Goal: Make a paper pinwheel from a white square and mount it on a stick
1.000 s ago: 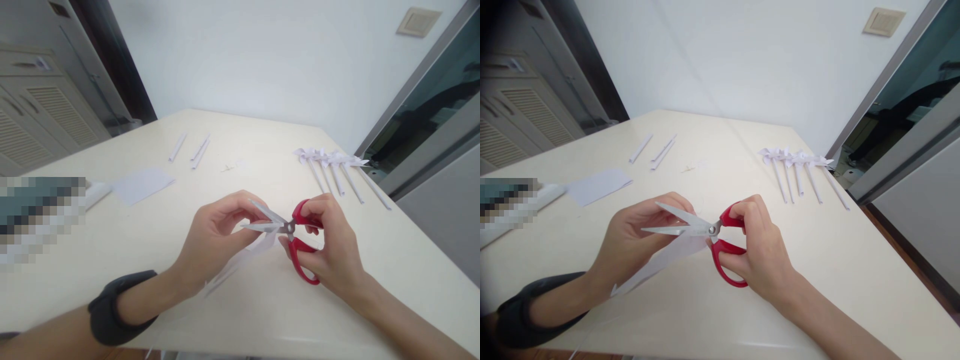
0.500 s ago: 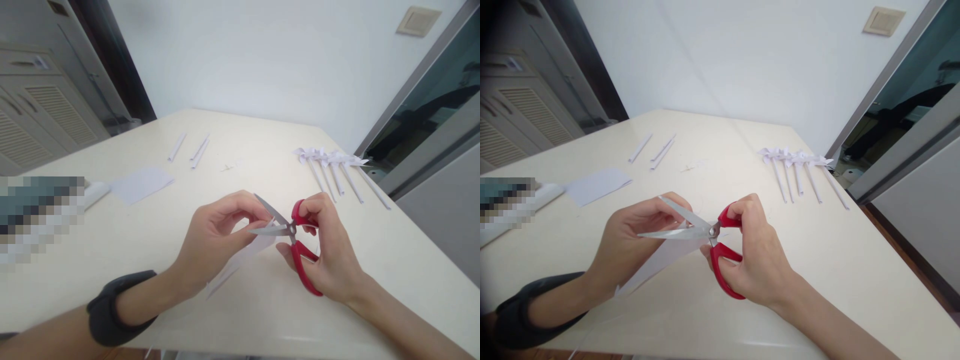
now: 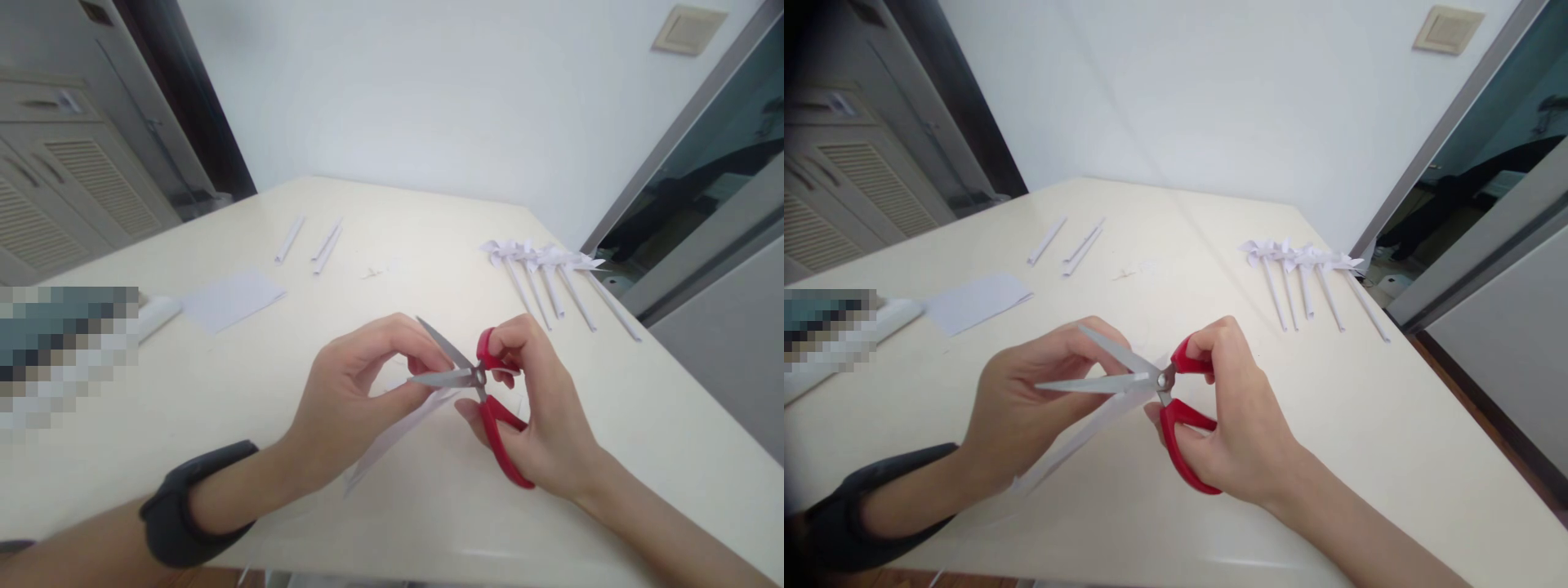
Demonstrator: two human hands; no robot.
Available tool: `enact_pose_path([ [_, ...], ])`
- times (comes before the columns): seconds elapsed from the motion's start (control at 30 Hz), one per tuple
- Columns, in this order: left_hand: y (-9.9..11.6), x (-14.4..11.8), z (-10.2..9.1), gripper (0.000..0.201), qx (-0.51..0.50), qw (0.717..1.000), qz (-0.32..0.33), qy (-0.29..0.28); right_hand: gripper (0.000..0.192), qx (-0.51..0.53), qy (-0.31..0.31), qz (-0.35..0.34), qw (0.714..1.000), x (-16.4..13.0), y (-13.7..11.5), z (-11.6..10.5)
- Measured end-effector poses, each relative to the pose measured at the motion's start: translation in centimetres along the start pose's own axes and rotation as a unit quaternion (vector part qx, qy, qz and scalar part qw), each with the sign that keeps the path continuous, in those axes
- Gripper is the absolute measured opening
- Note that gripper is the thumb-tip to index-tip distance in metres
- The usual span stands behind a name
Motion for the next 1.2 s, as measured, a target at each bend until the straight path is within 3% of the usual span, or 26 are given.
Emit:
enact_pose_path([
  [0.17, -0.1, 0.1, 0.0, 0.012, -0.040, 0.999, -0.020, 0.009, 0.040, -0.038, 0.010, -0.032, 0.999, -0.2, -0.3, -0.1],
  [0.47, -0.4, 0.2, -0.1, 0.013, -0.060, 0.997, -0.037, 0.009, 0.043, -0.079, 0.025, -0.028, 0.996, -0.1, 0.1, -0.2],
  [0.8, -0.3, 0.4, 0.0, 0.007, -0.059, 0.998, -0.013, -0.004, 0.033, -0.002, 0.033, 0.159, 0.987, -0.2, 1.6, -0.6],
  [0.97, -0.5, 0.4, 0.3, 0.004, -0.071, 0.996, -0.040, -0.030, 0.019, -0.091, -0.049, 0.224, 0.969, -0.1, 5.0, -1.2],
  [1.07, -0.7, 0.6, 0.6, 0.006, -0.060, 0.994, -0.083, -0.047, 0.014, -0.153, -0.127, 0.203, 0.959, -0.4, 6.9, -0.9],
  [1.2, -1.7, 1.0, 0.9, 0.008, -0.012, 0.985, -0.151, -0.080, 0.010, -0.166, -0.172, 0.185, 0.953, -0.9, 8.4, -0.5],
])
Point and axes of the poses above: each hand's wrist, its own x-axis towards the middle knuckle, its own z-axis out of the palm, y = z × x, the point moved 5 cm from there along x, towards the middle knuckle, and after that the axes turned 10 degrees about -z, right-handed, at the moved point
